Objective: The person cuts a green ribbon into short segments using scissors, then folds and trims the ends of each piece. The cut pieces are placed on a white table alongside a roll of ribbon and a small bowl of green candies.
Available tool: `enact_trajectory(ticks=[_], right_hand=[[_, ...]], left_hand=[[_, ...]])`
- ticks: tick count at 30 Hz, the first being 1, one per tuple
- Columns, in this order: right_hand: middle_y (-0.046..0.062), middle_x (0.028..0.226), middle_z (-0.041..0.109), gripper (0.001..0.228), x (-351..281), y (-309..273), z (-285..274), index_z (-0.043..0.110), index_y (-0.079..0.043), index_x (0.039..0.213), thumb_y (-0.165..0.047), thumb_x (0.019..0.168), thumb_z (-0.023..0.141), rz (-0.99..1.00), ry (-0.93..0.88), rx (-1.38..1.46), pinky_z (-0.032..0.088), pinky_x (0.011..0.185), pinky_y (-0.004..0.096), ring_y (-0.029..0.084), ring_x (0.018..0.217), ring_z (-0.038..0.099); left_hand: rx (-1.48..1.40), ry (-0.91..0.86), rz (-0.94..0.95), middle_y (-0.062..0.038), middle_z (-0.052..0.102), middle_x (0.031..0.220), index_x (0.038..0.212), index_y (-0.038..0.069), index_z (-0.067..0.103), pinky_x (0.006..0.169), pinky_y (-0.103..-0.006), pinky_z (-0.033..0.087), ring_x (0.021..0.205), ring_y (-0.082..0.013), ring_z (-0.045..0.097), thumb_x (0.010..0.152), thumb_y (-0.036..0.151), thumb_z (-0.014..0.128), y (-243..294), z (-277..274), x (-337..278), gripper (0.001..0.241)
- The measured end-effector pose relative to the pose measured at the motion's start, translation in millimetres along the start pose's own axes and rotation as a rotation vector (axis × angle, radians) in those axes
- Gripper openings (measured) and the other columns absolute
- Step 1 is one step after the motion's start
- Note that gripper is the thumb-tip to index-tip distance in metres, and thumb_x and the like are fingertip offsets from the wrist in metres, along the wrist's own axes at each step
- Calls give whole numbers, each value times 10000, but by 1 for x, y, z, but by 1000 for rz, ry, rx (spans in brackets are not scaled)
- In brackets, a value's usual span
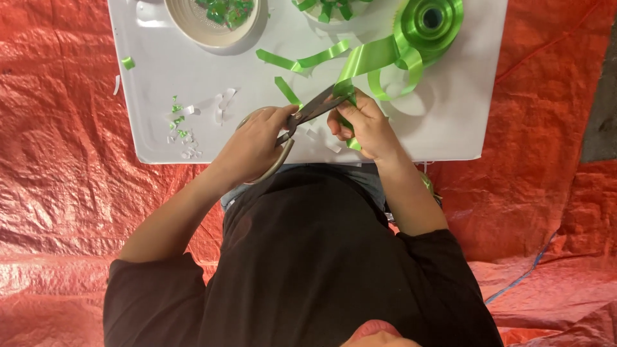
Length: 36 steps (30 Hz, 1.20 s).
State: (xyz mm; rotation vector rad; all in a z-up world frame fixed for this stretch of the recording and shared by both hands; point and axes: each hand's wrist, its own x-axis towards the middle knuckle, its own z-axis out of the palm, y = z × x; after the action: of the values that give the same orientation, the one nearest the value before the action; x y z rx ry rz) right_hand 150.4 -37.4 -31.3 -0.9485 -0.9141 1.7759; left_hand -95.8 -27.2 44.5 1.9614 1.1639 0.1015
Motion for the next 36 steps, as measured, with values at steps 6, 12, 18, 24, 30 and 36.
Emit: enact_trajectory(ticks=[6,12,18,24,30,36], right_hand=[[156,627,597,275,0,-4,6,645,31,965,-96,1106,445,6,-45,-64,401,441,216,72,451,365],[164,640,601,263,-6,-10,12,635,43,969,-71,1104,440,-2,-60,-26,408,459,218,73,460,353],[169,636,597,246,-6,-6,9,618,37,974,-76,1106,444,-12,-66,1,406,453,226,80,447,365],[174,642,603,269,-7,-14,14,600,32,898,-49,1102,445,-7,-70,14,412,465,238,79,450,359],[163,627,595,327,-6,12,-7,622,48,847,-42,1101,438,-1,-88,2,427,465,233,63,449,363],[163,610,569,337,-7,22,-13,644,45,839,-57,1099,456,35,-41,34,413,459,249,75,443,347]], left_hand=[[-7,-12,-7,-166,663,1048,1455,25,508,828,-516,553,959,-389,697,752,-118,521,8,-6,6,718],[30,-36,31,-156,676,1010,1448,19,524,833,-523,550,946,-403,701,727,-122,544,9,-9,10,734],[68,-32,30,-148,695,945,1418,24,563,807,-518,559,907,-398,704,737,-120,515,9,-8,9,698],[101,-52,16,-120,705,941,1411,60,579,811,-511,560,891,-384,715,767,-87,516,1,-6,8,664],[135,-68,16,-103,727,923,1404,65,599,827,-496,560,881,-361,730,789,-70,543,5,-13,7,632],[119,-77,9,-101,744,889,1335,75,651,816,-505,571,844,-374,740,815,-46,542,6,-16,8,544]])
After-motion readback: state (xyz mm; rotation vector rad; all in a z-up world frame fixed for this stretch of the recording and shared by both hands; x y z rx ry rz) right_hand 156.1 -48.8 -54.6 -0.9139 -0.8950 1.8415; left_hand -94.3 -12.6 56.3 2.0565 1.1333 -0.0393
